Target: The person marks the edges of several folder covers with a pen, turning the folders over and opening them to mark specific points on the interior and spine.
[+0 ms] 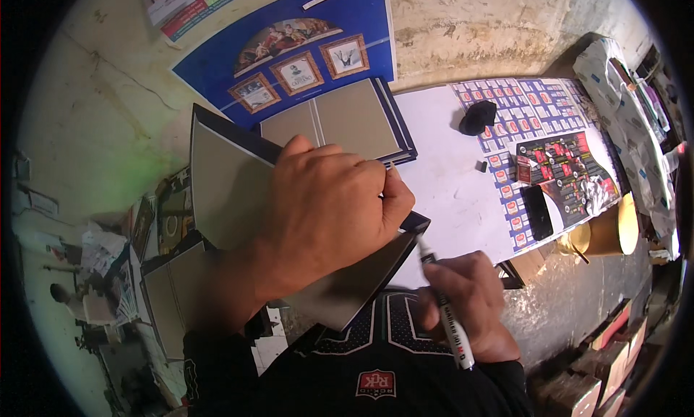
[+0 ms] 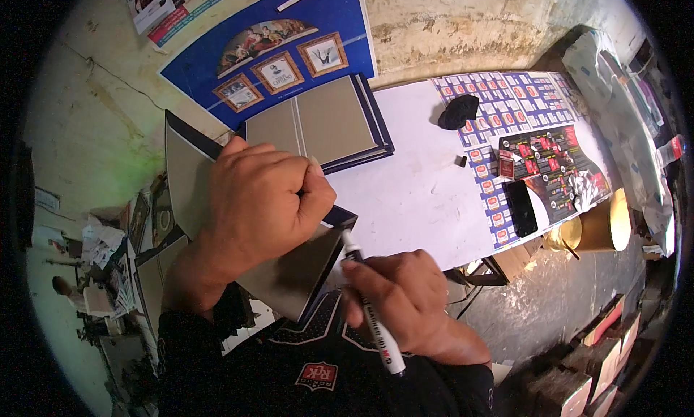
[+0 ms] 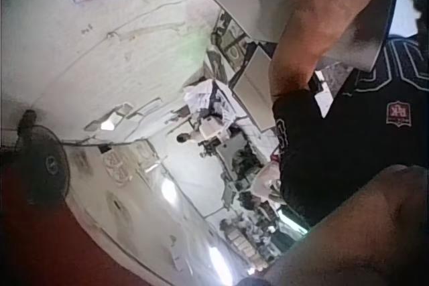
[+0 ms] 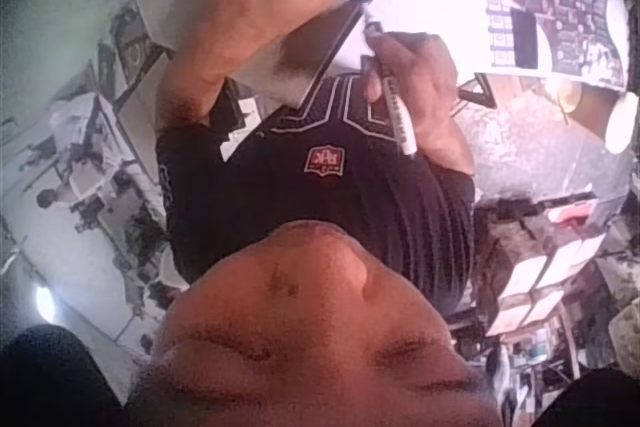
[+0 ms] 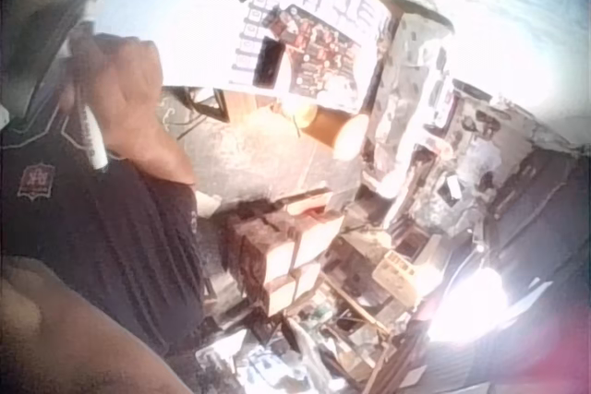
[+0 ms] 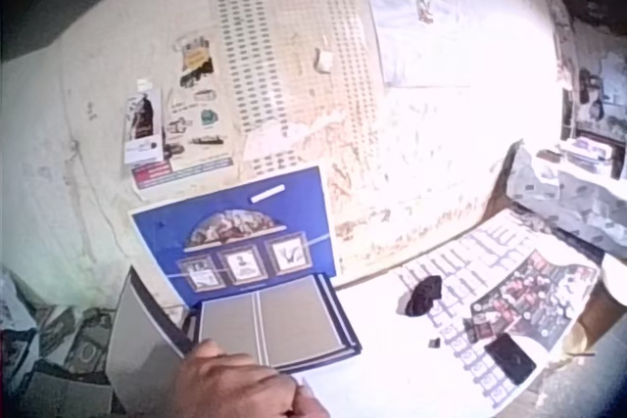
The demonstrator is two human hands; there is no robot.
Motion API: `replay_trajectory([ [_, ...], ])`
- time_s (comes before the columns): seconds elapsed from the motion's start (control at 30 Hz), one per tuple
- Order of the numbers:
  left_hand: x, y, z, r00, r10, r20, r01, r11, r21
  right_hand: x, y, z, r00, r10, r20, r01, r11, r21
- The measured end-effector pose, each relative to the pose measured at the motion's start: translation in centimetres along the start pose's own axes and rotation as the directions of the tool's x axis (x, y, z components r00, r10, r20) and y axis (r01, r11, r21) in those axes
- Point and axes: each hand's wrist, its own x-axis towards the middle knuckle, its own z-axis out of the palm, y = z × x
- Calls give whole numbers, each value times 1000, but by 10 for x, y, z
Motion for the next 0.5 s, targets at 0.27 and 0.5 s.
replay_trajectory([
  [0.27, 0, 0, 4, 1000, -9, -5, 9, 1000, 9, -4, 5, -2, 999, 23, 37, -22, 1000, -15],
  [0.5, 2, -9, -5, 994, -87, -67, 89, 996, 22, -22, 32, 1, 899, 387, -206, -292, 879, 376],
])
